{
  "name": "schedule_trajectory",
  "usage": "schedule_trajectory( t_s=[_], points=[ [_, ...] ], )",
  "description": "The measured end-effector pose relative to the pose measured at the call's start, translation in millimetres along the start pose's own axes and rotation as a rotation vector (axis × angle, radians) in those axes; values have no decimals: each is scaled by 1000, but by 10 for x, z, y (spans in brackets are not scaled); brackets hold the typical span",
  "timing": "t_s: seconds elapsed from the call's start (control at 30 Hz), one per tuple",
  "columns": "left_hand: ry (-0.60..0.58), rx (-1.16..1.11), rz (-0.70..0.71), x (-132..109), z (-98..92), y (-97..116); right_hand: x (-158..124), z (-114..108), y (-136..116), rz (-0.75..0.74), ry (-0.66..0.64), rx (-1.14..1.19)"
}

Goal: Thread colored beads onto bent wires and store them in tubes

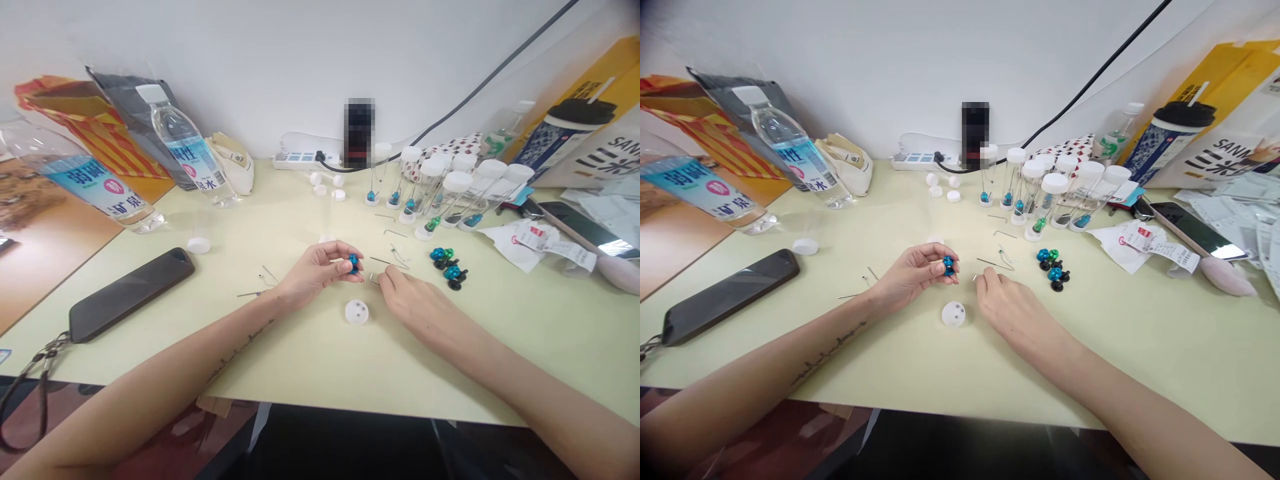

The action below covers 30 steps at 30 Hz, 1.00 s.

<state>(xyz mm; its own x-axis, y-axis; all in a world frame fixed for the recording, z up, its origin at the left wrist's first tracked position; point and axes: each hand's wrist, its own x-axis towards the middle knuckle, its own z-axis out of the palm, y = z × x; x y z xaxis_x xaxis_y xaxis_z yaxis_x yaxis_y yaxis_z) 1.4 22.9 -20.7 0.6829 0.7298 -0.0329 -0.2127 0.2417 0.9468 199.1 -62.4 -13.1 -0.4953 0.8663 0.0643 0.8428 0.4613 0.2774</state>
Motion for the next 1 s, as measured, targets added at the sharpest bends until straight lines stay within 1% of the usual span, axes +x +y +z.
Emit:
schedule_trajectory(
  t_s=[0.03, 0.1, 0.2, 0.27, 0.4, 0.6, 0.67, 0.73, 0.83, 0.9, 0.93, 1.0],
  points=[
    [7, 5, -4, 0, 7, 3, -4, 0, 18, -10, 10, 13],
    [24, 12, -9, 2, 15, 11, -4, 10, 62, -10, 68, 136],
    [38, 28, -13, 3, 23, 20, 21, 8, 128, 86, 196, 472],
    [40, 42, -21, 2, 33, 21, 42, -21, 157, 152, 232, 705],
    [35, 45, -59, -7, 62, 9, 67, -69, 169, 163, 180, 1062],
    [36, 15, -100, -16, 76, -9, 103, 11, 191, 245, 80, 1543],
    [46, 10, -103, -18, 75, -9, 112, 32, 212, 270, 76, 1586],
    [49, 15, -104, -19, 75, -9, 116, 39, 231, 278, 103, 1508],
    [39, 17, -102, -18, 75, -11, 113, 33, 244, 248, 228, 1326],
    [38, 16, -109, -17, 74, -11, 107, 19, 243, 244, 335, 1275],
    [40, 16, -114, -16, 74, -11, 104, 7, 240, 262, 368, 1286],
    [44, 13, -125, -15, 75, -11, 99, -24, 229, 316, 379, 1389]
  ],
)
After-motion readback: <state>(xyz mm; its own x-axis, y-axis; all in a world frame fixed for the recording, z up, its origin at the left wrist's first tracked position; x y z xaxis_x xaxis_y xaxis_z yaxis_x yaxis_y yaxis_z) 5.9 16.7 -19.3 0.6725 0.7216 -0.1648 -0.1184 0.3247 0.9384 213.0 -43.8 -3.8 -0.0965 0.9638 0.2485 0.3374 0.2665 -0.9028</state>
